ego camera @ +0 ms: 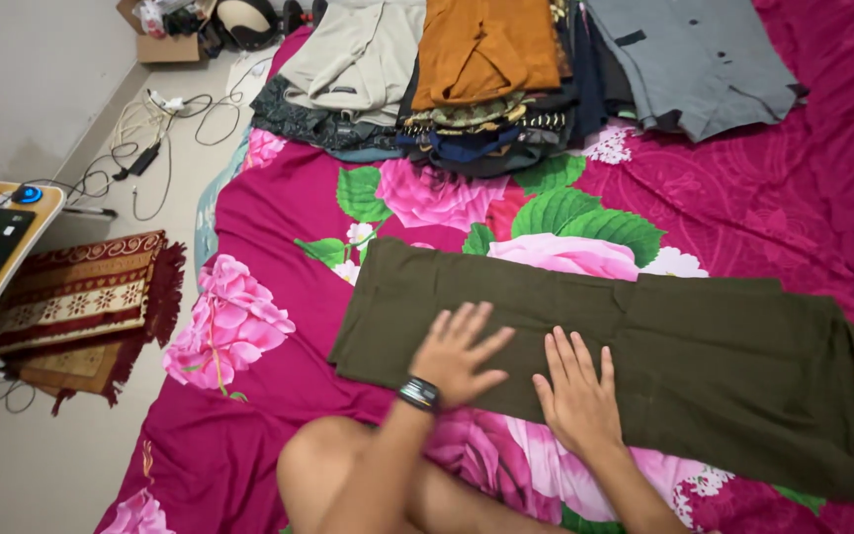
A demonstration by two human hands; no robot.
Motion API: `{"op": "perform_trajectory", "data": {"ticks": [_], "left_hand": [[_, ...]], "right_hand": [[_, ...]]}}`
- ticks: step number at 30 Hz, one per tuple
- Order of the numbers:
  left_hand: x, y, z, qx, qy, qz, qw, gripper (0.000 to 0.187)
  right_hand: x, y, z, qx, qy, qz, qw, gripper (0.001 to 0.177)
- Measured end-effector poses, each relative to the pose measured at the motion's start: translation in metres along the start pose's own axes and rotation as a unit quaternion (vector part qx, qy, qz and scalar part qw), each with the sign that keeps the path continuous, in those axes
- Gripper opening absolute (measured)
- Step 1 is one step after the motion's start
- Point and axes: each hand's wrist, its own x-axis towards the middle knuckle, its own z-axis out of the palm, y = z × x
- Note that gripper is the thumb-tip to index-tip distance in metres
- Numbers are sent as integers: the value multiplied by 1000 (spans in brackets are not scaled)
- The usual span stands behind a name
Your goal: Fold several pieces of clothing on a bed.
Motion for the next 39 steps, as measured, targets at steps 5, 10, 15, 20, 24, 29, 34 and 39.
{"op": "perform_trajectory", "data": {"ticks": [5,10,15,20,24,29,34,39], "left_hand": [[-40,-88,-73,116,-224,-137,958,91],[-24,-102,-90,183,-390,-334,838,99],[37,-6,-82,450,-309,-312,778,40],[37,43,-17,73,16,116,990,65],[16,24,14,46,36,88,994,74],[-6,-38,-20,37,-40,96,994,93],[-44,-104,-67,112,-129,-6,985,104],[-28,-92,-120,184,-329,-220,900,114]], "right_hand": [[2,-1,0,-14,-12,7,1000,68],[3,-3,0,-18,-8,10,1000,67],[-1,-5,4,-45,-15,3,999,66],[-2,-2,7,-59,-4,13,998,61],[1,-3,3,-72,-35,8,997,67],[3,-4,4,-42,-13,9,999,65],[-1,-1,7,-34,-10,4,999,66],[0,-4,12,-48,-8,1,999,67]]}}
